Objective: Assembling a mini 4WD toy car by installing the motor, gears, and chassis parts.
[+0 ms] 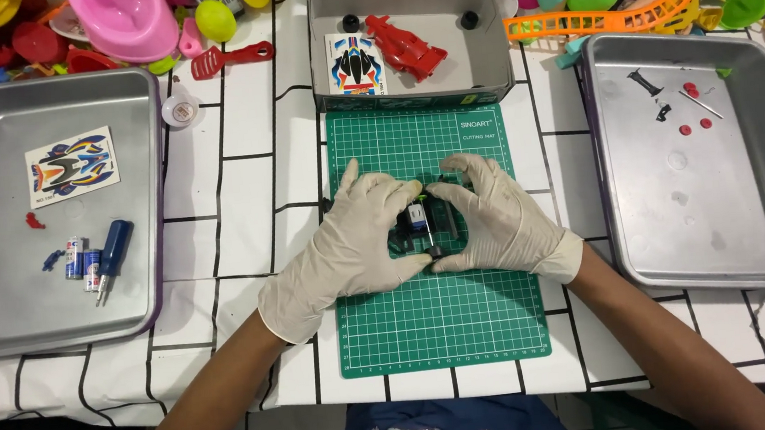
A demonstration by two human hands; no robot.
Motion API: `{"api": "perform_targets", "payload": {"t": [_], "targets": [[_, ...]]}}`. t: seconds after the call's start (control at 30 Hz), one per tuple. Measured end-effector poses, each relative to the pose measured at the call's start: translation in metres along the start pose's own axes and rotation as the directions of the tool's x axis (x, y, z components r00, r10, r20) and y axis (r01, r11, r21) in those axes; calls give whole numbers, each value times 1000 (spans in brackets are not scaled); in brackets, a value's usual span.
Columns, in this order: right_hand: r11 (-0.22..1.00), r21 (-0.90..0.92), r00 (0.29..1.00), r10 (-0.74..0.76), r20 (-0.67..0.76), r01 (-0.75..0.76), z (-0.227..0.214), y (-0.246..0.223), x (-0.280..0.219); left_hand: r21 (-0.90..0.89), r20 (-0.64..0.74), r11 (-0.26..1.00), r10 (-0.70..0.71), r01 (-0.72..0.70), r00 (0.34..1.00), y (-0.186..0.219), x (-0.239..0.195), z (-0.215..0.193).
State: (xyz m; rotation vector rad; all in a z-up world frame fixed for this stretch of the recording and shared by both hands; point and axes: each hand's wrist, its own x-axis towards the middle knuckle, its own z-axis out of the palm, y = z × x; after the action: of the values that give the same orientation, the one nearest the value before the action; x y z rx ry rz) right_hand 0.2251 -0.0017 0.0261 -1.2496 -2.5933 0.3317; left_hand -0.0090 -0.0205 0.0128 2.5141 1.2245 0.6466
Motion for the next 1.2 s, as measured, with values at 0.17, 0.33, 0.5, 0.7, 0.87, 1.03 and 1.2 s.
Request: {"api": "perform_targets", "payload": {"t": [0.17, 0.33, 0.5, 0.7, 0.87, 1.03, 1.2], "targets": [[995, 89, 999, -38, -19, 39, 3, 5, 2, -44, -7, 999, 23, -23, 1000, -2, 0, 3], [996, 60, 998, -57, -19, 58, 14, 13, 0, -70, -33, 997, 34, -36, 999, -6, 2, 7], [996, 18, 996, -89, -5, 89, 23, 18, 3, -63, -28, 996, 60, -62, 998, -12, 7, 13], [994, 38, 995, -99, -6, 99, 25, 18, 2, -80, -25, 993, 89, -90, 996, -13, 6, 16], [993, 62, 995, -100, -6, 100, 22, 15, 2, -70, -21, 992, 106, -108, 994, -14, 7, 17], [987, 46, 988, -155, -26, 156, 24, 18, 0, -55, -6, 992, 110, -110, 994, -16, 7, 18], [980, 57, 980, -187, -61, 190, 23, 16, -1, -53, -3, 992, 114, -114, 994, -19, 6, 22]]}}
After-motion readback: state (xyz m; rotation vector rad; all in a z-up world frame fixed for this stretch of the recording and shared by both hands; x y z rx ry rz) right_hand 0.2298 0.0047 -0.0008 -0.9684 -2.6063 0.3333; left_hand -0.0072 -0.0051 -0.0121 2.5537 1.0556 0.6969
